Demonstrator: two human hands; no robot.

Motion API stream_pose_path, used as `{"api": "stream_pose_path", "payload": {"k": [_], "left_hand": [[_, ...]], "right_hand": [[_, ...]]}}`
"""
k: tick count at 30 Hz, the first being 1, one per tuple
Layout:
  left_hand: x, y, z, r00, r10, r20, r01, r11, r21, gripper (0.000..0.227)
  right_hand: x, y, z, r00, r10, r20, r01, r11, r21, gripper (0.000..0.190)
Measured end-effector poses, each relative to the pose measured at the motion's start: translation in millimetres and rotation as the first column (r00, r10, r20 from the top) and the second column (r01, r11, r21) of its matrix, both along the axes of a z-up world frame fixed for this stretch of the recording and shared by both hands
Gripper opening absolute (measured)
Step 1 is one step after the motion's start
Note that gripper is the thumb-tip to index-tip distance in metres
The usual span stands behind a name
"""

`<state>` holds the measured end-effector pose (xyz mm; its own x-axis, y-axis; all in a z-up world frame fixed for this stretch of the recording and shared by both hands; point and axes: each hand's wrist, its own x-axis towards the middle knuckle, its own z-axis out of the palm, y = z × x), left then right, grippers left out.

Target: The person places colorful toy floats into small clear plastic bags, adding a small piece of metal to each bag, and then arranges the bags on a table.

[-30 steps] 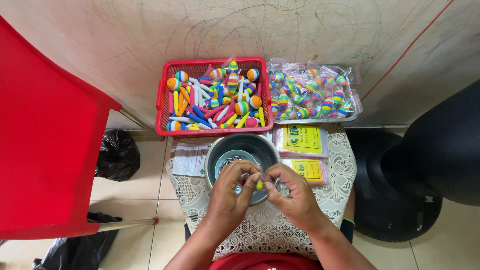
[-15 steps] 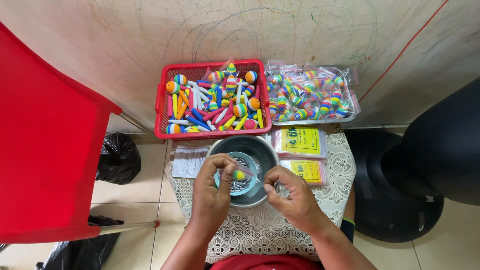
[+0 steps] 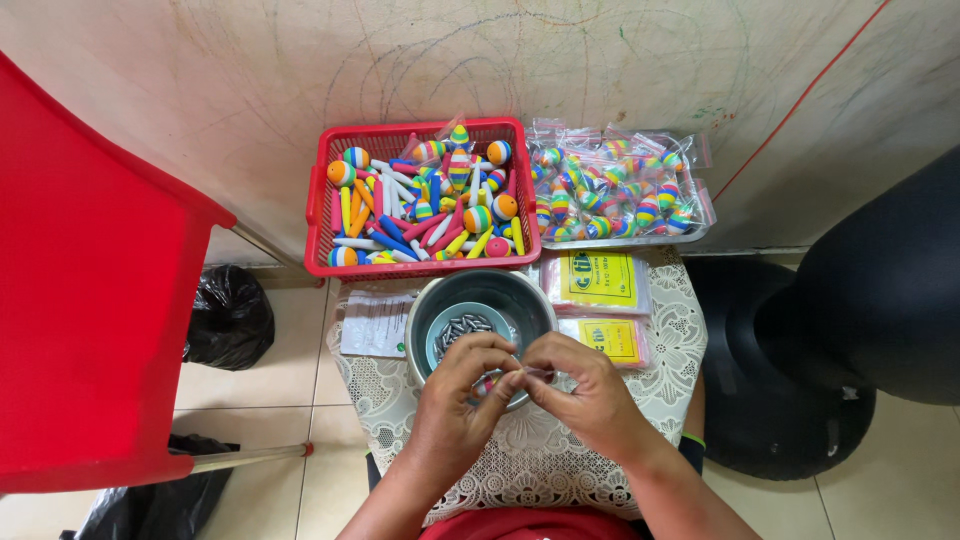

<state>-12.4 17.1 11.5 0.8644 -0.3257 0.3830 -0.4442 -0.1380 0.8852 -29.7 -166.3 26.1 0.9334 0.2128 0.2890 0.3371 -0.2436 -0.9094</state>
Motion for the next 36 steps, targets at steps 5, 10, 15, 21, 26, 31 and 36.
{"api": "stream_pose_path", "payload": {"k": [5,10,15,21,26,31,36], "left_hand": [[7,14,1,0.995,0.084,0.052,-0.087,0.995,0.043,0.027],[10,30,-9,0.977,0.212,0.036,-0.215,0.972,0.096,0.026],[20,32,-20,0.972,0.226,0.062,-0.233,0.962,0.14,0.026],[24,30,-29,0.974,0.223,0.043,-0.227,0.953,0.199,0.026],[22,28,-35,0.974,0.224,0.03,-0.224,0.937,0.267,0.026],[21,27,-39,0.974,0.223,0.033,-0.223,0.934,0.28,0.027],[19,24,-43,0.975,0.218,0.032,-0.216,0.916,0.337,0.028]], "right_hand": [[19,-40,2,0.996,-0.087,0.006,0.087,0.995,0.046,0.005],[33,-91,15,0.9,-0.434,0.05,0.411,0.88,0.236,0.005],[42,-128,19,0.757,-0.637,0.146,0.571,0.754,0.325,0.006],[36,-186,63,0.703,-0.679,0.212,0.618,0.731,0.291,0.004],[53,-212,95,0.801,-0.579,0.156,0.572,0.815,0.09,0.01],[84,-232,79,0.866,-0.499,0.025,0.499,0.866,0.03,0.013],[125,-249,41,0.875,-0.481,-0.056,0.457,0.858,-0.234,0.014]]}}
